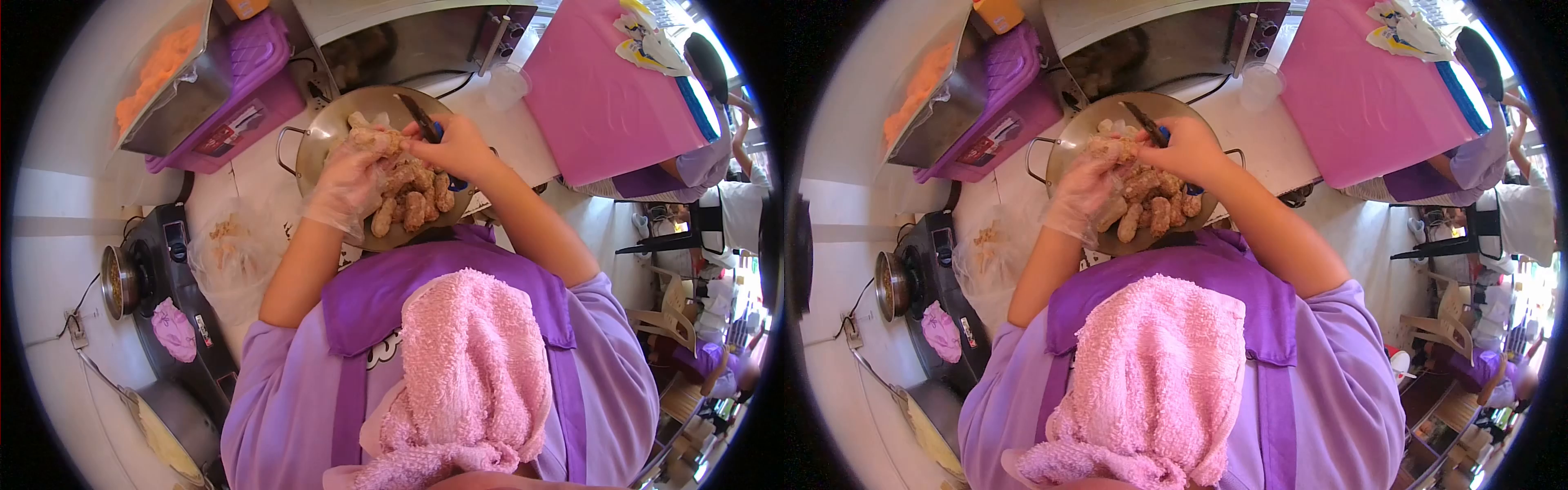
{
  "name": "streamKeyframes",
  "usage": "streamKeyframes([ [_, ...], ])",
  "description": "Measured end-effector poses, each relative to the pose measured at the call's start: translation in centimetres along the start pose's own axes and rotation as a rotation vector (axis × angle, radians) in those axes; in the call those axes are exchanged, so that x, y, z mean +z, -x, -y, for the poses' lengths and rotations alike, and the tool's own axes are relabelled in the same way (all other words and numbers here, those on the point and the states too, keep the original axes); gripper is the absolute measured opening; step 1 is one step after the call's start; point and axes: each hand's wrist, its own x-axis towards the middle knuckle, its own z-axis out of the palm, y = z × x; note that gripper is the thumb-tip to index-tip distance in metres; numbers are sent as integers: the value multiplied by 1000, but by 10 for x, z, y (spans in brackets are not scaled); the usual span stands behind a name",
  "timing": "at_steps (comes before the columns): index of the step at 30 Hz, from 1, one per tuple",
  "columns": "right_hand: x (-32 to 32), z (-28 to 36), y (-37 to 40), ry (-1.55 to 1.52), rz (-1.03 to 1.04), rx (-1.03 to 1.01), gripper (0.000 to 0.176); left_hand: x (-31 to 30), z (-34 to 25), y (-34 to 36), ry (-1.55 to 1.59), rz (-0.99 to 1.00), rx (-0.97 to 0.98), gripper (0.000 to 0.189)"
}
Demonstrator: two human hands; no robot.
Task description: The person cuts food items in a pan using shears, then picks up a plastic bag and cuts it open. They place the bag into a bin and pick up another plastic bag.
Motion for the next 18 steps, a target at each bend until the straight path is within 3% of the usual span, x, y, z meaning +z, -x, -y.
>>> streamKeyframes([
  [2, 3, -9, -2, 358, -86, -89, 19, 4, 3, 0, 5, -13, 16, 24],
  [5, 7, -9, -2, 343, -207, -94, 26, 6, 5, 0, -9, -27, 55, 25],
  [10, 12, -11, -3, 377, -290, -173, 23, 7, 3, 2, -53, -18, 44, 30],
  [16, 13, -2, 3, 293, -306, -156, 17, 7, 4, 3, 189, 10, -82, 36],
  [18, 13, -2, 3, 269, -297, -127, 16, -2, 6, -1, 233, 129, -111, 34],
])
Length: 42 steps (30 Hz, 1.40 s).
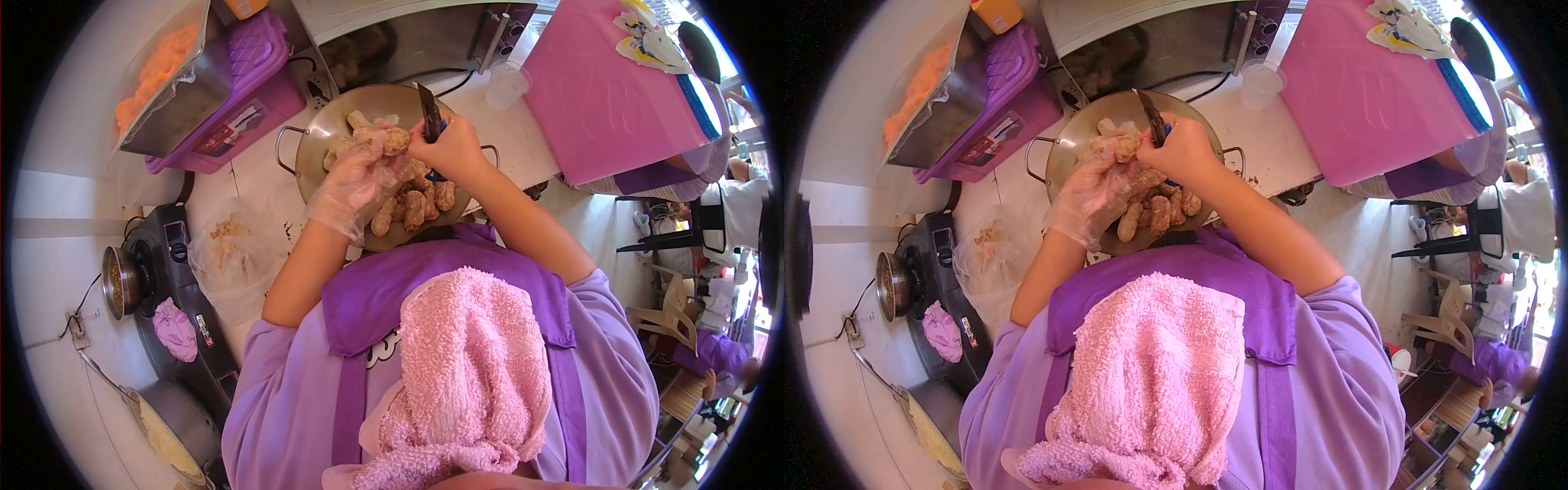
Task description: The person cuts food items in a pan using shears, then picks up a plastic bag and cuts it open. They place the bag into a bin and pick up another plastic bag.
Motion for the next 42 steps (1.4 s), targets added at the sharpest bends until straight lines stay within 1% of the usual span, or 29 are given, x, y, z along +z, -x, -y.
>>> streamKeyframes([
  [5, 4, -6, 0, -122, -22, 65, 14, -5, 6, -3, 79, 41, -5, 36],
  [9, 13, -20, -1, -233, -38, 75, 15, -2, 9, -2, 152, 66, -2, 35],
  [11, 16, -28, -3, -309, -14, 160, 16, 4, 9, 0, 187, 44, -13, 33],
  [12, 16, -27, -2, -309, -15, 161, 16, 6, 9, 0, 222, 24, -24, 31],
  [13, 15, -25, -2, -410, 5, 202, 16, 10, 8, 1, 222, 24, -25, 31],
  [14, 14, -24, -2, -511, 25, 243, 17, 14, 6, 2, 235, 71, -39, 29],
  [15, 15, -24, -2, -511, 25, 243, 17, 15, 5, 2, 247, 118, -53, 28],
  [16, 15, -25, -2, -515, 33, 250, 16, 15, 5, 2, 246, 117, -53, 28],
  [18, 14, -24, -1, -521, 39, 259, 14, 12, 4, -1, 332, 16, -67, 25],
  [19, 12, -21, 0, -521, 73, 219, 13, 12, 3, -3, 331, 16, -67, 25],
  [21, 8, -15, 1, -521, 112, 182, 12, 12, 4, -5, 43, -69, -72, 21],
  [23, 3, -10, -1, -512, 191, 136, 9, 10, 7, -6, 29, -77, -84, 18],
  [24, 3, -11, -2, -512, 193, 134, 9, 9, 7, -6, 12, -83, -102, 15],
  [27, 4, -18, -2, -444, 218, 98, 10, 12, 5, -2, -26, -137, -105, 10],
  [28, 6, -21, -1, -312, 189, 89, 11, 12, 6, -1, -25, -136, -107, 10],
  [29, 8, -22, 0, -180, 162, 81, 11, 12, 6, -1, 14, -161, -65, 15],
  [30, 9, -22, 1, -179, 162, 82, 11, 13, 6, 0, 53, -187, -21, 21],
  [31, 10, -21, 3, -144, 141, 70, 12, 14, 6, 2, 54, -187, -19, 21],
  [33, 12, -19, 6, -109, 122, 58, 13, 20, 3, 7, 58, -139, -16, 43],
  [35, 14, -17, 7, -196, 86, 71, 13, 20, 0, 10, 45, -122, -13, 43],
  [37, 16, -20, 4, -180, 62, 67, 15, 22, -1, 11, 30, -102, -11, 44],
  [39, 17, -21, 4, -164, 37, 62, 16, 23, -1, 13, 107, 0, 1, 40],
  [40, 17, -20, 4, -197, 47, 75, 17, 21, -1, 12, 106, 0, 1, 40],
  [42, 18, -19, 4, -229, 57, 88, 17, 15, -1, 11, 206, 115, -58, 36],
])
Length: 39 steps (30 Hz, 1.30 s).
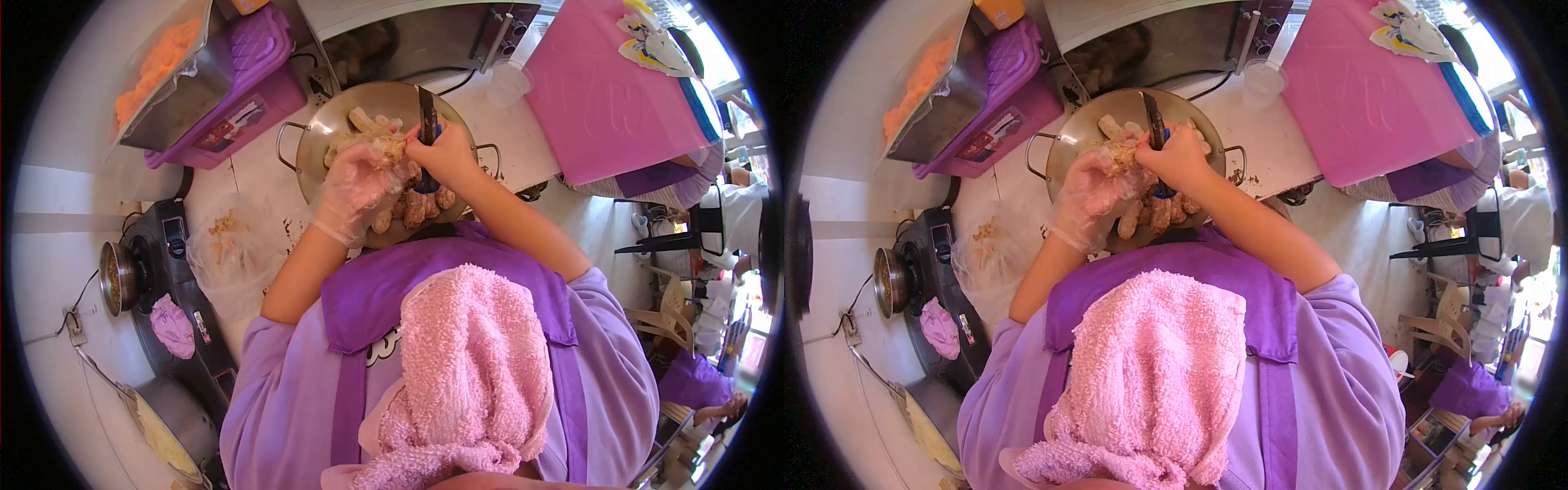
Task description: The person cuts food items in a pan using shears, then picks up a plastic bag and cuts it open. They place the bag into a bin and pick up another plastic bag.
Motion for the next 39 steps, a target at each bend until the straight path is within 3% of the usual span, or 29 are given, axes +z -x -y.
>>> streamKeyframes([
  [6, -5, -1, -4, -13, 15, -14, 12, -8, 5, -6, -42, -193, -2, 23],
  [9, -9, -3, -7, -17, 84, 7, 18, -6, 7, -8, -108, -291, 4, 29],
  [12, -11, 0, -7, -122, 167, 39, 17, -6, 5, -7, -229, -181, 29, 42],
  [16, -10, 0, -6, -75, 150, 43, 14, -3, 8, -7, -252, -290, 54, 54],
  [21, -8, 10, 1, -92, 126, 22, 9, -13, 8, -11, -395, -186, 42, 65],
  [28, -13, 0, -5, -138, 142, 51, 14, 4, 4, 3, -543, -121, 44, 55],
  [33, -15, 6, -5, -204, 210, 70, 14, 7, 5, -2, -476, -234, 33, 49],
  [35, -11, 7, -3, -6, 76, 14, 14, 6, 7, -3, -504, -210, 67, 49],
  [39, -4, -4, -3, -23, -3, 16, 14, 8, 6, -2, -594, -227, 43, 50],
])
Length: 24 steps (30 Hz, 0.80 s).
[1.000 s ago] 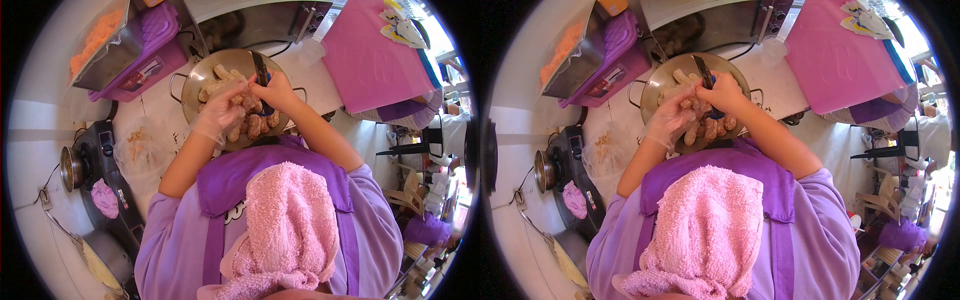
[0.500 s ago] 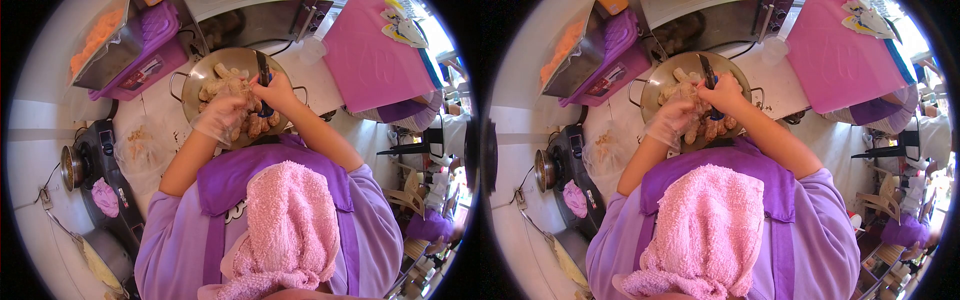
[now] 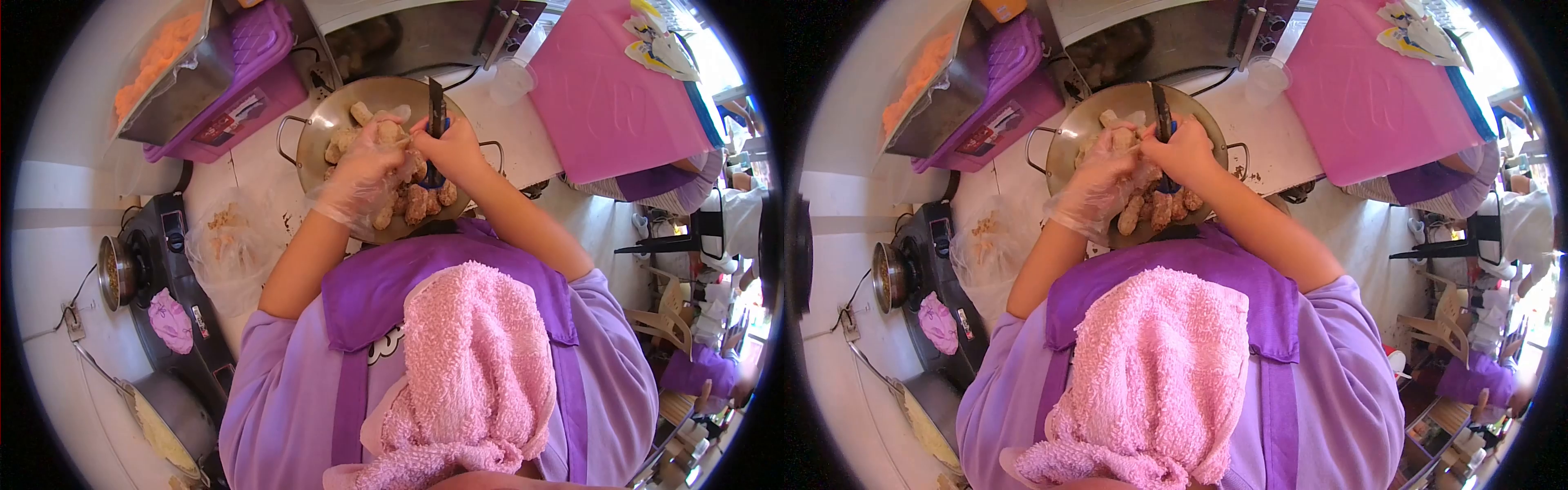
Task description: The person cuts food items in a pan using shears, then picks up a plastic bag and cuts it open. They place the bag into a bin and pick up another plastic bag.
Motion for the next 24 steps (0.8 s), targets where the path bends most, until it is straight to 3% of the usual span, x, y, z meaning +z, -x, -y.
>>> streamKeyframes([
  [1, -1, -2, -2, -5, -11, 13, 15, -2, 0, 0, 0, -1, 0, 50],
  [3, -2, -3, -3, -10, -24, 28, 16, -6, 2, 1, 39, 194, 26, 49],
  [5, -2, 0, -2, 38, -141, -47, 16, -7, 0, 3, -68, 171, -3, 47],
  [9, -7, 2, -2, 46, -109, -32, 15, -2, -9, 11, -280, 151, -35, 50],
  [13, -11, 6, -5, 181, -166, -117, 15, -7, -11, 13, -288, 185, -110, 57],
  [16, -14, 13, -6, 209, -192, -147, 15, -7, -15, 15, -357, 189, -95, 66],
  [18, -15, 10, -10, 208, -209, -156, 16, -16, -16, 10, -417, 388, -102, 68],
  [19, -18, 2, -16, 240, -244, -171, 17, -20, -15, 9, -417, 388, -101, 68],
  [21, -22, -1, -20, 273, -278, -188, 18, -25, -15, 10, -739, 386, -5, 59],
  [24, -26, 4, -20, 337, -288, -215, 18, -18, -24, 17, -693, 405, 42, 60],
])
